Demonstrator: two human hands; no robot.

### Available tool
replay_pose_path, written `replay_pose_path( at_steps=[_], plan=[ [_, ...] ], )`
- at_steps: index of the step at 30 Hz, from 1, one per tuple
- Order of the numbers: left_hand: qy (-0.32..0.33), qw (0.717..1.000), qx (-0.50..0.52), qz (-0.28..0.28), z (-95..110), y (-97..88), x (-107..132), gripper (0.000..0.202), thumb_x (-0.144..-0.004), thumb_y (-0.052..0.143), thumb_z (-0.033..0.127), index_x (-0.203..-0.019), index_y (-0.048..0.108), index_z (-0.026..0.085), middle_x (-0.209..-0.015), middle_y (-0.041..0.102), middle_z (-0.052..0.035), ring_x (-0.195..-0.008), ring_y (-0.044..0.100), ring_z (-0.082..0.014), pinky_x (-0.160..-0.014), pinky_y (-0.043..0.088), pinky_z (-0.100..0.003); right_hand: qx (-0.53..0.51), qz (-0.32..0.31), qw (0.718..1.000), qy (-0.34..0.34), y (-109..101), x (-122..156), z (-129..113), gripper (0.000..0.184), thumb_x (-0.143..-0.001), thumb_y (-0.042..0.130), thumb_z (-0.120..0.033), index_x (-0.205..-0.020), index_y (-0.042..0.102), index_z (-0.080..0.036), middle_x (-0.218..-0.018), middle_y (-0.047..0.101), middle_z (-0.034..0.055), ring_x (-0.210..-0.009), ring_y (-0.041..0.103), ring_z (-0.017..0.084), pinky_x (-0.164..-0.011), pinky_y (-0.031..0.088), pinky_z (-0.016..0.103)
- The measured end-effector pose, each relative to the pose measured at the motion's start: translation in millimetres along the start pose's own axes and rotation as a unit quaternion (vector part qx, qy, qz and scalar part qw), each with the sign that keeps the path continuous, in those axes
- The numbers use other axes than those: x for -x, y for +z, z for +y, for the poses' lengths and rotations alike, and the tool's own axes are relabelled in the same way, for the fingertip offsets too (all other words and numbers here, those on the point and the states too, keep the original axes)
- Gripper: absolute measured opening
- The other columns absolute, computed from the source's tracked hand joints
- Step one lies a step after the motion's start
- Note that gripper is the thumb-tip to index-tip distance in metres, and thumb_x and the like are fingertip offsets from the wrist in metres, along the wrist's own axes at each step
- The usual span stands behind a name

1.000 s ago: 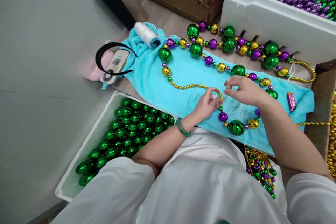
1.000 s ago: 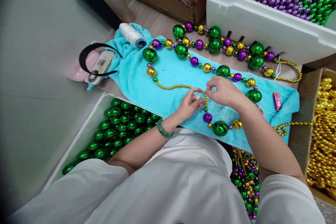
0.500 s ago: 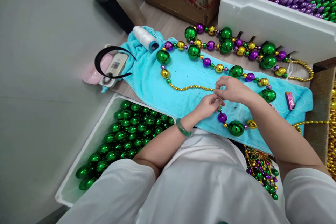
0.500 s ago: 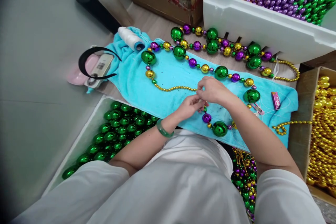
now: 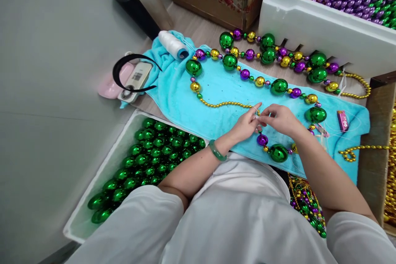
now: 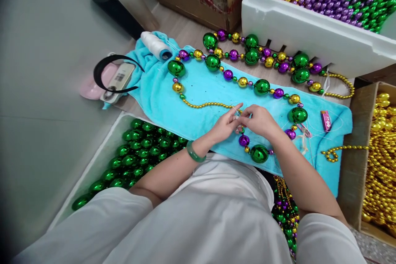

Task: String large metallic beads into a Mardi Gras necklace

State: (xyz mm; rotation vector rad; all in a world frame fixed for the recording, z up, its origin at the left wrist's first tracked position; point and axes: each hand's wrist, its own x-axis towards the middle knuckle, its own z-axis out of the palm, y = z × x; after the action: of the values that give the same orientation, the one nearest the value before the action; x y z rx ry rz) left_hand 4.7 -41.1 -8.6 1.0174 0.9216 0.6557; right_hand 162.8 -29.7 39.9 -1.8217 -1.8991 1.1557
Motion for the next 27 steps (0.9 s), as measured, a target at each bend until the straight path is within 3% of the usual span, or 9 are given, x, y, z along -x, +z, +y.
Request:
replay_pose_path(
  at_steps=[4,10,12,16,19,21,24,27],
  plan=[
    [0.010,0.999,-0.021,-0.023,-7.6,-1.3,-1.7,0.075,-0.088,0.058,0.023,-0.153,0.019,0.023,-0.075,0.064,0.0000,-0.059,0.059,-0.0083,-0.054,0.049,-0.018,-0.110,0.036,0.991,-0.064,12.9,-0.2,7.8,0.006,-0.072,0.066,-0.024,-0.071,0.069,-0.019,-0.077,0.059,0.0010,-0.061,0.052,0.012,-0.066,0.043,0.031],
    [0.022,0.997,-0.021,-0.066,-6.8,-7.5,-4.4,0.091,-0.086,0.058,0.018,-0.154,-0.003,0.027,-0.075,0.064,0.0012,-0.053,0.058,-0.0060,-0.052,0.047,-0.017,-0.219,-0.042,0.968,-0.118,10.0,0.9,14.3,0.011,-0.073,0.068,-0.028,-0.068,0.067,-0.018,-0.106,0.064,0.0051,-0.056,0.055,0.009,-0.061,0.047,0.031],
    [0.013,0.996,-0.033,-0.076,-4.4,-9.0,-5.5,0.096,-0.085,0.058,0.017,-0.153,-0.008,0.026,-0.076,0.064,0.0011,-0.053,0.058,-0.0065,-0.051,0.047,-0.017,-0.230,-0.064,0.964,-0.115,9.6,1.0,15.6,0.011,-0.072,0.069,-0.028,-0.068,0.066,-0.018,-0.101,0.066,0.0047,-0.058,0.056,0.010,-0.061,0.048,0.030],
    [-0.005,0.993,-0.036,-0.109,0.6,-7.6,-3.6,0.100,-0.083,0.057,0.012,-0.151,-0.015,0.025,-0.079,0.066,0.0000,-0.055,0.060,-0.0074,-0.051,0.047,-0.017,-0.235,-0.078,0.965,-0.092,13.3,-0.3,18.2,0.011,-0.073,0.067,-0.030,-0.071,0.067,-0.019,-0.072,0.065,0.0008,-0.054,0.054,0.011,-0.058,0.046,0.029],
    [-0.030,0.993,-0.043,-0.110,1.5,-5.5,1.2,0.100,-0.079,0.058,0.009,-0.152,-0.009,0.024,-0.076,0.065,0.0012,-0.057,0.060,-0.0085,-0.052,0.047,-0.018,-0.191,-0.052,0.977,-0.082,16.8,-1.7,21.1,0.012,-0.075,0.064,-0.029,-0.071,0.069,-0.019,-0.066,0.064,-0.0002,-0.052,0.055,0.012,-0.057,0.045,0.028],
    [-0.030,0.995,-0.050,-0.080,-0.4,-5.2,4.8,0.098,-0.077,0.058,0.008,-0.154,0.000,0.026,-0.076,0.064,0.0023,-0.062,0.062,-0.0094,-0.052,0.046,-0.017,-0.171,-0.031,0.981,-0.087,18.4,-2.5,23.8,0.012,-0.075,0.063,-0.028,-0.070,0.070,-0.019,-0.067,0.065,0.0004,-0.057,0.058,0.013,-0.060,0.046,0.028],
    [0.001,0.998,-0.066,-0.018,-5.1,-6.4,9.3,0.093,-0.074,0.056,0.008,-0.153,0.013,0.029,-0.082,0.063,0.0027,-0.069,0.064,-0.0094,-0.053,0.045,-0.015,-0.156,0.000,0.985,-0.073,20.6,-3.8,28.7,0.011,-0.072,0.065,-0.028,-0.071,0.071,-0.019,-0.071,0.068,0.0014,-0.066,0.061,0.015,-0.065,0.047,0.028],
    [0.051,0.990,-0.123,0.041,-8.5,-7.5,12.5,0.082,-0.076,0.056,0.010,-0.151,0.026,0.026,-0.086,0.065,0.0016,-0.072,0.062,-0.0091,-0.060,0.046,-0.017,-0.163,0.026,0.986,-0.025,23.5,-5.1,32.1,0.016,-0.069,0.066,-0.030,-0.079,0.070,-0.018,-0.071,0.068,0.0007,-0.065,0.059,0.015,-0.063,0.045,0.028]
  ],
)
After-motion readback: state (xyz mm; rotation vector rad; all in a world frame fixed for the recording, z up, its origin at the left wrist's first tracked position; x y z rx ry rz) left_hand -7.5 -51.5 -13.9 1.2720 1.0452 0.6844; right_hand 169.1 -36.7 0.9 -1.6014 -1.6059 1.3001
